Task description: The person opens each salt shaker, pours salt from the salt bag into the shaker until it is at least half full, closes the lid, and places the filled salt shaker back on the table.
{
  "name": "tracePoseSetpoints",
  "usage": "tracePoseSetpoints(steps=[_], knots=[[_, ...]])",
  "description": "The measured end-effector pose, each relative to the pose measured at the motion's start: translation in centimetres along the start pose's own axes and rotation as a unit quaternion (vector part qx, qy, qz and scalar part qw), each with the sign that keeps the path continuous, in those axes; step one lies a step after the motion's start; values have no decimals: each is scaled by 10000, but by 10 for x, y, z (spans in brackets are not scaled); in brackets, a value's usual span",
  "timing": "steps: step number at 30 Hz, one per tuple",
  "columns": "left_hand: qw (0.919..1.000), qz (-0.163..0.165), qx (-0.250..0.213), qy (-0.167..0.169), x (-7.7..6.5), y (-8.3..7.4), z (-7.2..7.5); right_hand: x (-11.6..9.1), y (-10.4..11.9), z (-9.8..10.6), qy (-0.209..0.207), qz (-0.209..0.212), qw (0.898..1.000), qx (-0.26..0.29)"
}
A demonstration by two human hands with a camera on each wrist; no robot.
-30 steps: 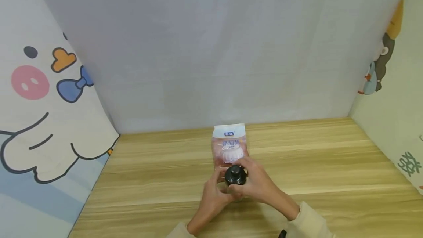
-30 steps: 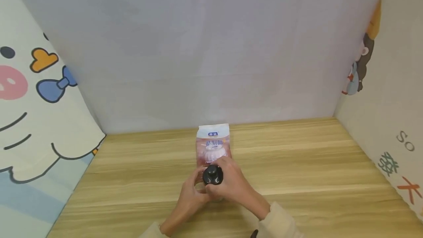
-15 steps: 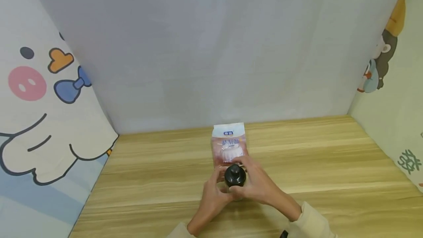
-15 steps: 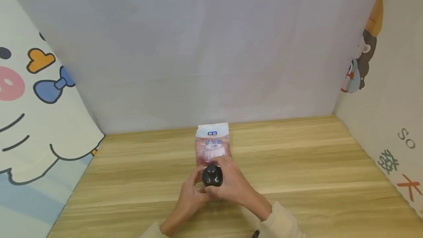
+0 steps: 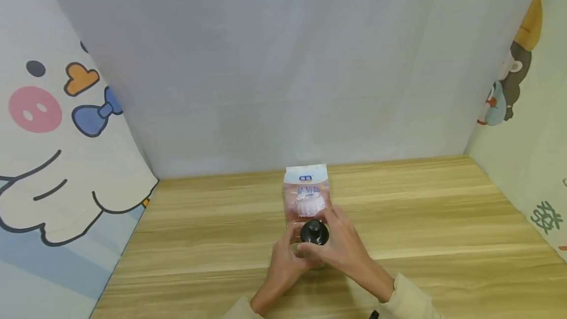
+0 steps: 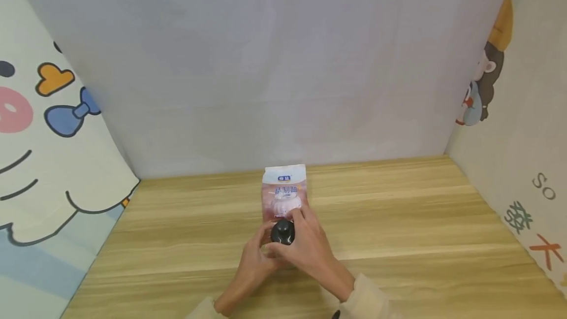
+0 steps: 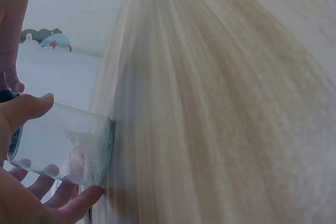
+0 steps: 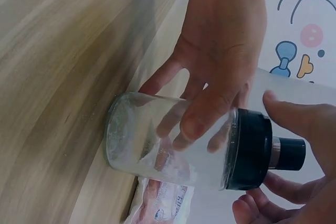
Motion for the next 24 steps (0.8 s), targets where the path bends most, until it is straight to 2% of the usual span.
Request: tracePoseSetpoints(steps=[10,16,20,24], knots=[[9997,41,-244,56,2,-12,-5,5,-4,1,31,523,9982,280],[9999,3,-114,-4,0,-7,-1,8,-2,-4,247,941,9942,462],[9998,-137,-166,47,0,-4,0,7,-1,-6,269,1292,9891,658],[9996,-153,-225,47,0,-2,1,4,0,-7,344,1451,9856,798]])
Point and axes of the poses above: each hand's wrist, its own x-axis towards the middle knuckle, its own z-axis out of the back of the hand, y = z × x, the point moved 8 cm from there along x, towards the middle knuckle, and after that the axes turned 7 degrees about -x, right-handed, at the moved point
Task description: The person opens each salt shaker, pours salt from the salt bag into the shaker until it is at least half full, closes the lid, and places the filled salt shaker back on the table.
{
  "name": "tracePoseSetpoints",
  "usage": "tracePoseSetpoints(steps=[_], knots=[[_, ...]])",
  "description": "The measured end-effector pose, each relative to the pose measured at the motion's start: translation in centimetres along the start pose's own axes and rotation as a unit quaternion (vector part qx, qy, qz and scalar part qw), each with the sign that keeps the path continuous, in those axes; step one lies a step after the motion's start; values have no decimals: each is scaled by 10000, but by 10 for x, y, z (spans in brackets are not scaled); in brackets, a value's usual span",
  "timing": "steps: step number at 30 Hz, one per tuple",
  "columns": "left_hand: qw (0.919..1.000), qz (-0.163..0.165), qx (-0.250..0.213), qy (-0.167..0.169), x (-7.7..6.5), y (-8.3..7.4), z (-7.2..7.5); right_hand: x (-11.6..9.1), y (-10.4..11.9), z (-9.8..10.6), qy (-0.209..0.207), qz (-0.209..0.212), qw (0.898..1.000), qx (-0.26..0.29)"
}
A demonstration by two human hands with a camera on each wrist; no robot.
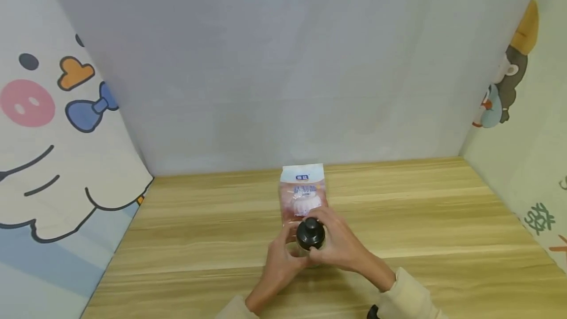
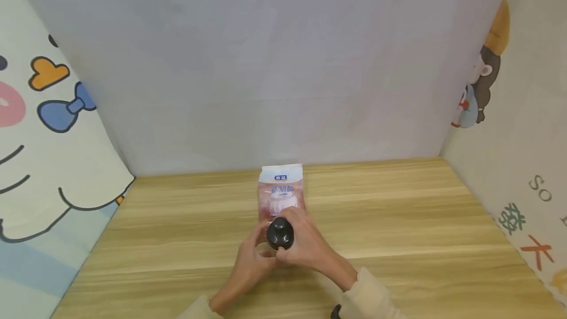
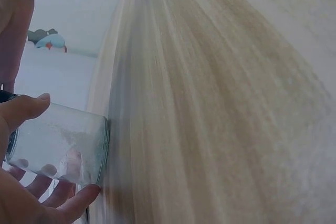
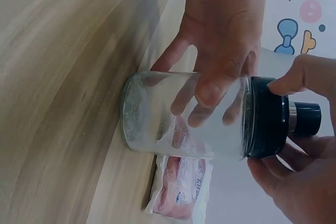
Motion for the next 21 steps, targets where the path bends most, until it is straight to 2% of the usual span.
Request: tracePoseSetpoints(steps=[2,5,8,10,16,21], knots=[[10000,-30,27,-37,0,1,-1,-2,0,0,13,-138,9999,-9],[9998,-137,124,-110,0,1,-1,-3,-4,1,-38,-693,9974,-184],[9993,-221,250,-142,0,-2,-1,-6,-7,1,-149,-1305,9906,-380],[9995,-179,227,-113,-1,-9,-1,-6,-7,1,-219,-1479,9877,-460],[9997,183,-118,67,-5,-35,1,-6,-2,3,-466,-1139,9918,-349],[9996,236,-132,72,-5,-37,2,-6,-3,4,-391,-729,9966,-35]])
Point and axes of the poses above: each hand's wrist, its own x-axis towards the middle knuckle, its own z-axis out of the back of the hand, y = z × x, the point moved 8 cm from there along x, towards the middle knuckle, and after that the axes turned 7 degrees about -x, right-handed, at the moved point
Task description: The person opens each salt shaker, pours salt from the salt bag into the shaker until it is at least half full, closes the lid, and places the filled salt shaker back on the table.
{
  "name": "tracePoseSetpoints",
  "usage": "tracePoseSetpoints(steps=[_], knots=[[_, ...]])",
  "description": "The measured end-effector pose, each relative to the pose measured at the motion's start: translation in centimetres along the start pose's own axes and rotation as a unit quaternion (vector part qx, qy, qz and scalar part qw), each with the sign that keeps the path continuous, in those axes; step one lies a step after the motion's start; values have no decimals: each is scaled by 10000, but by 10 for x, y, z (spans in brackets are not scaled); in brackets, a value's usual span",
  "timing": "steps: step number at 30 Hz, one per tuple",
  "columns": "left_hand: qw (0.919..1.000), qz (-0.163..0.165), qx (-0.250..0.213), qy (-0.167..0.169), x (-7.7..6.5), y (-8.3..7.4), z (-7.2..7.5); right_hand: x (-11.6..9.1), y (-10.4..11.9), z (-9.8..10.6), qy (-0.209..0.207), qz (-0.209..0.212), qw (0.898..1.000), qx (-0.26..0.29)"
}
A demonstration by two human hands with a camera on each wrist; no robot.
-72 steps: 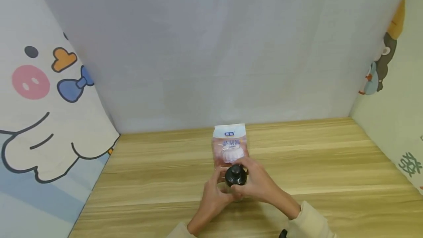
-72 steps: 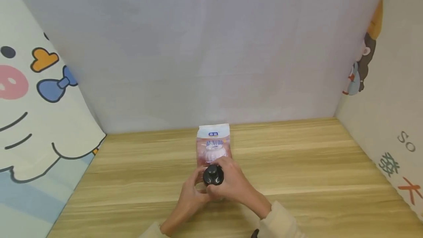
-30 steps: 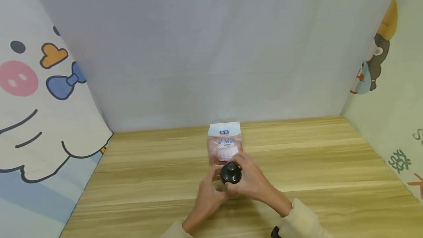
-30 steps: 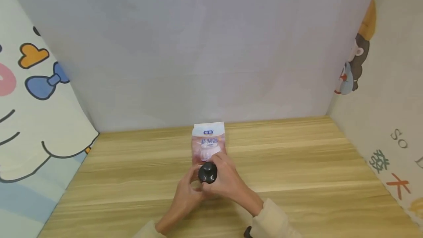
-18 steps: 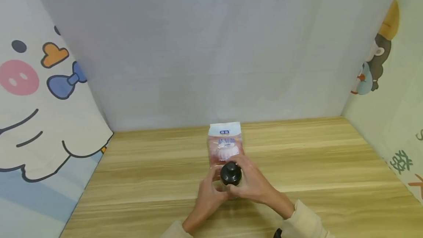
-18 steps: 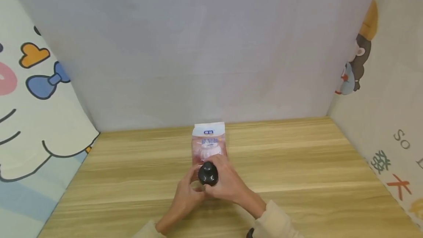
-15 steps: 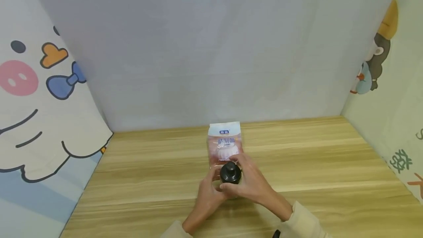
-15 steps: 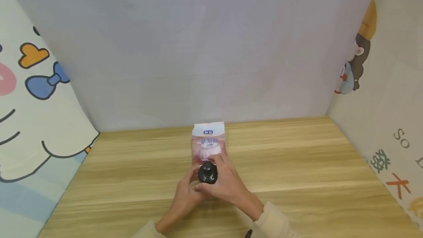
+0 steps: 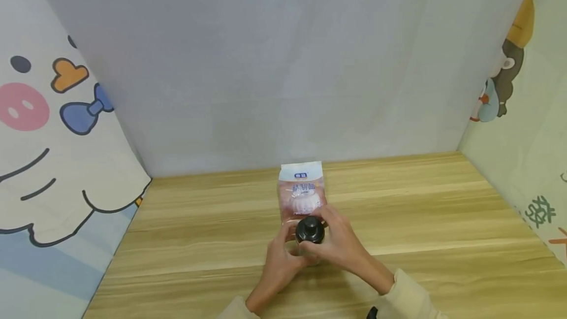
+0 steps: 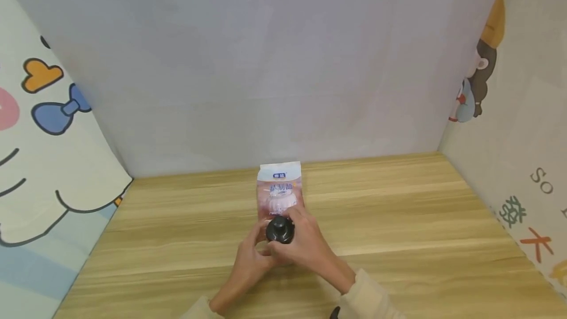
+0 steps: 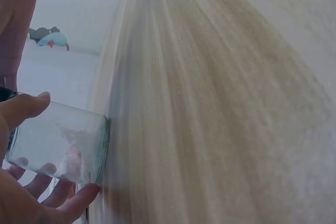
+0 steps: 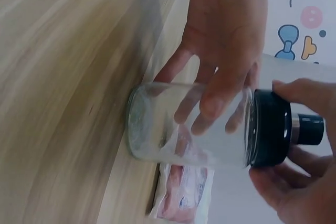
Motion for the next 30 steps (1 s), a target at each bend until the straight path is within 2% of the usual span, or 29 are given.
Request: tracePoseSetpoints(steps=[6,12,15,18,22,30], knots=[[9998,-191,113,23,1,-1,0,0,-2,-1,369,259,9985,304],[10000,-77,-10,27,1,1,-1,1,2,-2,481,426,9978,167],[9999,-143,56,-18,2,0,-1,2,2,-2,354,251,9991,-41],[9998,-178,84,-41,2,-1,-1,2,0,-1,209,-114,9990,-373],[9999,-56,-86,2,2,1,-1,1,0,-1,153,-420,9973,-579],[9997,156,-172,13,2,5,-1,3,2,1,411,-161,9989,-171]])
Point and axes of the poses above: each hand's wrist, its own x-axis towards the middle knuckle, its own z-axis out of the back of the hand, y = z × x, the point moved 8 cm from there along x, towards the middle knuckle, and after that the axes turned 7 degrees about -x, right-handed, at the moved point
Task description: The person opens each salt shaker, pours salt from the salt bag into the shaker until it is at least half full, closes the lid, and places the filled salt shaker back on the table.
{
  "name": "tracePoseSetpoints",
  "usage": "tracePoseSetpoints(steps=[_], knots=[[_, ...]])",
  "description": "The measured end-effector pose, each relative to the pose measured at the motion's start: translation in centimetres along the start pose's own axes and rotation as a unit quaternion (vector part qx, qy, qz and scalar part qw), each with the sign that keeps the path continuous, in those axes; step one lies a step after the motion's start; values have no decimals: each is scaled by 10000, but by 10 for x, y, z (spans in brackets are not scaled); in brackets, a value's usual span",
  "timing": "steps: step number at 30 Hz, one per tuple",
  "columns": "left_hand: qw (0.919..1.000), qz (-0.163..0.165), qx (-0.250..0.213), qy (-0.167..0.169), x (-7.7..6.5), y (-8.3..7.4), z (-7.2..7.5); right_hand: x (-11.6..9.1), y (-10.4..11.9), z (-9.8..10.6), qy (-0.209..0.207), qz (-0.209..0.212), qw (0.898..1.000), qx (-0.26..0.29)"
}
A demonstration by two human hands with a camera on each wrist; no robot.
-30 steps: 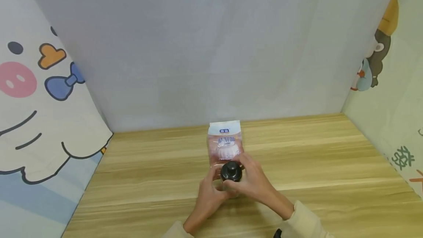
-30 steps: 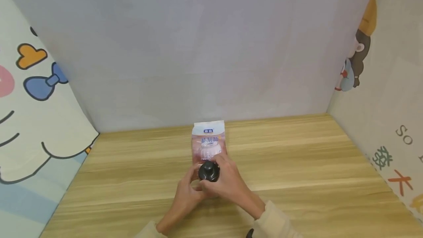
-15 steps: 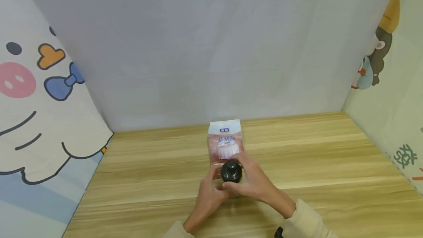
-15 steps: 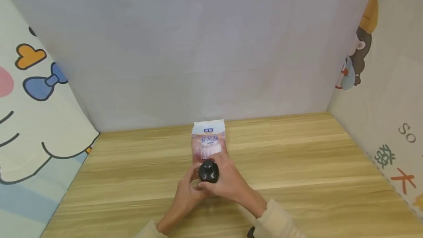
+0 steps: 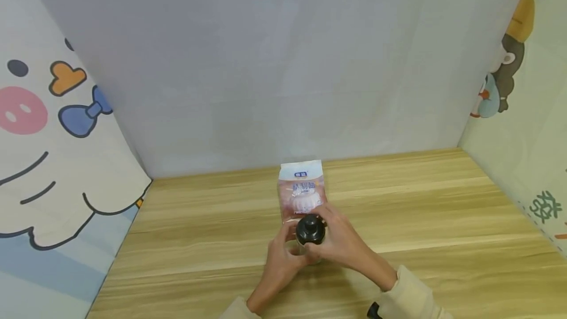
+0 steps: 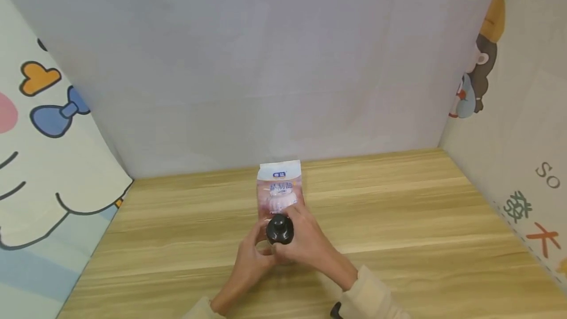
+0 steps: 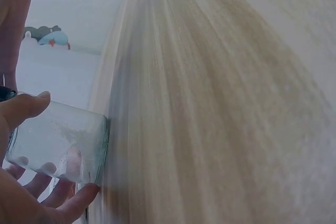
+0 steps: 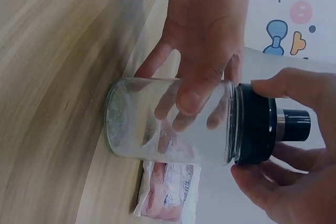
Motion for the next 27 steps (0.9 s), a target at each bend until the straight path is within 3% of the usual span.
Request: tracePoseSetpoints(steps=[10,20,27], knots=[[10000,-19,19,-47,-1,1,1,-1,1,-1,187,443,9987,161],[9998,-89,166,-47,-2,-2,2,-1,0,3,-243,-394,9984,-333],[9999,-45,143,-34,-2,-3,1,1,1,0,-300,-546,9969,-486]])
Point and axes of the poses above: each hand's wrist, its own x-axis towards the middle knuckle, its own z-axis out of the back of the hand, y = z × x, the point moved 8 cm from there along x, towards the middle knuckle, and after that the axes turned 7 degrees about -x, right-handed, at the moved point
